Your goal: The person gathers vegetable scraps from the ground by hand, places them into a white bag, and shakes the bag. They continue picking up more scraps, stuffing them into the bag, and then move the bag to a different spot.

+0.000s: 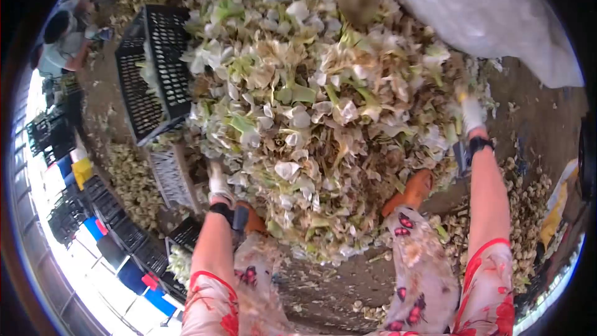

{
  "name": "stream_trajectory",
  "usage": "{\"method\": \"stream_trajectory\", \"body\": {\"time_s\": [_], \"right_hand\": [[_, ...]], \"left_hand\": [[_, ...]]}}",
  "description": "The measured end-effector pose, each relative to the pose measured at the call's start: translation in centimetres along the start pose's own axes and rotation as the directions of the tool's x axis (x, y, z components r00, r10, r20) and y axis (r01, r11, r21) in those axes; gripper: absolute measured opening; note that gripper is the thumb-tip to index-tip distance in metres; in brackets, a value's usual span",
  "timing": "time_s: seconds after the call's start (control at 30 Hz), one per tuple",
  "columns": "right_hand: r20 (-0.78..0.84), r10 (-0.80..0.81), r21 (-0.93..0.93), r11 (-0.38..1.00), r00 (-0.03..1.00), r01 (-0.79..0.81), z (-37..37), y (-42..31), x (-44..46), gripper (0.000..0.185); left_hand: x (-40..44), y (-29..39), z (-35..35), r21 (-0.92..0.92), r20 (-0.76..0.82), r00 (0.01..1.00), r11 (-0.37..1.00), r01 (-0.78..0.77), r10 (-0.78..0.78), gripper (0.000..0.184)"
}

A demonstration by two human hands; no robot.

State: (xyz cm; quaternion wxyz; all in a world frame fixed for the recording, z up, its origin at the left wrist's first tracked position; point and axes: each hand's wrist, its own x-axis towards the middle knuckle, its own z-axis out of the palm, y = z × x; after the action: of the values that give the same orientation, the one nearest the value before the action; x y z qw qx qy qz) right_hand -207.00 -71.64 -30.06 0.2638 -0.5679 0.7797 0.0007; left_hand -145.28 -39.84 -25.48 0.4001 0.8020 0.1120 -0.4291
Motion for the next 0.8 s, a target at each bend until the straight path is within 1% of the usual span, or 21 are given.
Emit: {"method": "stream_trajectory", "body": {"time_s": [0.03,0.07,0.1,0.13,0.17,0.2,0.23,0.27,0.3,0.33,0.37,0.43,0.47,0.5,0.53,0.57,0.6,0.67,0.7,0.73,0.8], "right_hand": [[-0.048,0.046,0.106,0.994,0.998,-0.041,0.9,-1.7,1.9,0.076],[0.066,0.112,0.157,0.980,0.992,-0.121,2.9,-0.8,5.2,0.076],[0.078,0.153,0.418,0.892,0.985,-0.171,4.4,-2.0,4.9,0.077],[0.088,0.274,0.613,0.743,0.958,-0.269,5.3,-4.2,3.6,0.072],[0.167,0.271,0.649,0.693,0.948,-0.313,7.0,-4.7,3.0,0.070],[0.210,0.218,0.671,0.677,0.953,-0.303,8.0,-5.3,2.0,0.067],[0.253,0.163,0.692,0.659,0.954,-0.296,9.0,-5.8,1.0,0.064],[0.264,0.057,0.706,0.669,0.963,-0.233,10.2,-7.2,-0.6,0.060],[0.272,-0.152,0.772,0.624,0.950,-0.122,13.3,-7.1,-0.8,0.057],[0.281,-0.295,0.738,0.675,0.913,-0.009,15.8,-7.7,-1.7,0.048],[0.284,-0.432,0.711,0.694,0.856,0.114,18.3,-8.4,-2.6,0.040],[0.275,-0.517,0.563,0.770,0.810,0.301,19.2,-15.1,-9.8,0.032],[0.226,-0.537,0.563,0.753,0.813,0.341,18.0,-18.4,-13.1,0.028],[0.153,-0.628,0.483,0.721,0.763,0.497,19.2,-18.2,-13.3,0.025],[0.219,-0.668,0.356,0.734,0.712,0.579,19.8,-17.3,-13.9,0.022],[0.283,-0.701,0.227,0.712,0.654,0.665,20.5,-16.2,-14.5,0.020],[0.345,-0.729,0.111,0.657,0.591,0.745,21.1,-15.3,-15.1,0.018],[0.568,-0.662,-0.275,0.408,0.489,0.871,16.1,-16.7,-15.8,0.016],[0.559,-0.641,-0.311,0.426,0.526,0.850,14.3,-17.0,-15.4,0.017],[0.485,-0.625,-0.264,0.563,0.612,0.783,13.1,-16.8,-14.4,0.018],[0.361,-0.554,-0.087,0.781,0.750,0.619,12.2,-16.2,-11.7,0.020]], "left_hand": [[2.3,0.5,1.1,-0.025,0.075,0.997,1.000,-0.019,0.021,0.062],[4.0,1.6,1.8,-0.051,0.135,0.990,0.998,-0.038,0.045,0.060],[5.9,1.4,2.5,-0.032,0.190,0.982,0.999,0.017,-0.011,0.058],[7.9,0.7,3.1,-0.009,0.245,0.967,0.997,0.077,-0.073,0.055],[14.3,-3.4,1.9,0.160,0.285,0.956,0.979,-0.123,0.073,0.051],[14.8,-4.1,2.9,-0.100,0.372,0.928,0.994,0.046,-0.006,0.046],[15.0,-4.7,4.0,-0.319,0.453,0.887,0.914,0.250,-0.085,0.042],[9.0,-2.7,8.6,-0.227,0.134,0.979,0.956,0.184,-0.156,0.040],[6.5,-1.5,10.0,-0.217,0.261,0.955,0.956,0.198,-0.139,0.035],[4.7,-1.1,10.7,-0.201,0.377,0.918,0.957,0.210,-0.123,0.031],[3.0,-1.1,12.0,-0.233,0.425,0.900,0.949,0.213,-0.098,0.031],[1.2,-1.2,13.3,-0.280,0.463,0.885,0.940,0.195,-0.046,0.028],[0.3,-1.4,13.9,-0.296,0.458,0.889,0.939,0.174,-0.021,0.025],[2.8,-3.0,13.2,-0.284,0.517,0.855,0.936,0.210,-0.035,0.024],[5.4,-5.2,11.5,-0.259,0.566,0.822,0.932,0.254,-0.067,0.024],[2.9,-3.1,9.8,-0.119,0.507,0.860,0.984,0.134,-0.056,0.023],[1.5,-1.8,9.6,-0.186,0.413,0.896,0.948,0.257,-0.162,0.022],[2.6,-1.9,8.1,-0.140,0.500,0.864,0.978,0.153,-0.063,0.022],[5.7,-3.2,7.2,-0.006,0.459,0.875,0.984,0.178,-0.155,0.023],[13.1,-7.6,3.8,-0.188,0.604,0.795,0.962,0.198,-0.045,0.038],[8.9,-4.6,5.2,-0.049,0.642,0.767,0.998,0.046,-0.004,0.024]]}}
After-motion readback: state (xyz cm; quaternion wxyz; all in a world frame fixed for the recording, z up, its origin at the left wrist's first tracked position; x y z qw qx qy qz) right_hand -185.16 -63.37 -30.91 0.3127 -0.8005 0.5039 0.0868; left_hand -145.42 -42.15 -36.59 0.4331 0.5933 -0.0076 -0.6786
